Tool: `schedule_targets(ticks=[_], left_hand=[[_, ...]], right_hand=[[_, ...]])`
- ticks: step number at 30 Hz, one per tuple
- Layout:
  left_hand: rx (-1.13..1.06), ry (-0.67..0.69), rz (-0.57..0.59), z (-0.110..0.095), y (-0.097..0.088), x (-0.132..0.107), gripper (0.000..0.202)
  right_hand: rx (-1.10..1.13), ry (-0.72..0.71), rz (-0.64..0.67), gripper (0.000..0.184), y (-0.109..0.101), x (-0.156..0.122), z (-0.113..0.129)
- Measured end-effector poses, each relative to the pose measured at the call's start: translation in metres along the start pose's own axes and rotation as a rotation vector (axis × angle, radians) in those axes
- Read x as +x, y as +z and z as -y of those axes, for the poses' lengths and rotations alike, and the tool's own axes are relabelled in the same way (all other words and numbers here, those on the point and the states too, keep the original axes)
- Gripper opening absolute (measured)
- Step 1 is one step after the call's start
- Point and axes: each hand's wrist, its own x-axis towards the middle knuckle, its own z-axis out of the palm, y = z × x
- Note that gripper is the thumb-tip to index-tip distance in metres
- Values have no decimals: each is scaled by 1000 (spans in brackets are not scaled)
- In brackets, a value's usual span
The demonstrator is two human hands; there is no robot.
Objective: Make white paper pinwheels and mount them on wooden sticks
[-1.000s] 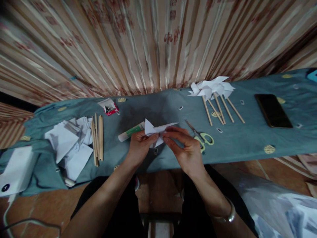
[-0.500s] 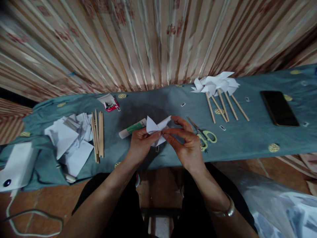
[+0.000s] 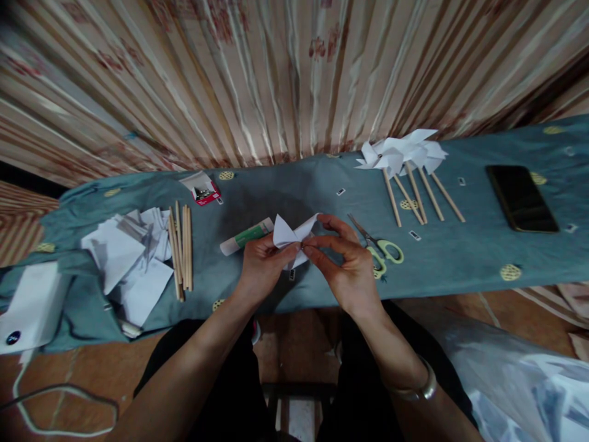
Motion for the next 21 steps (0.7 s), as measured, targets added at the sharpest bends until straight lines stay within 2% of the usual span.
schedule_targets(ticks=[11,21], left_hand=[[26,-13,-13,-2,1,0,11],[-104,-56,11,0,2,1,13]], right_hand=[[-10,5,4,7,0,1,-1],[4,9,7,7,-1,1,-1]])
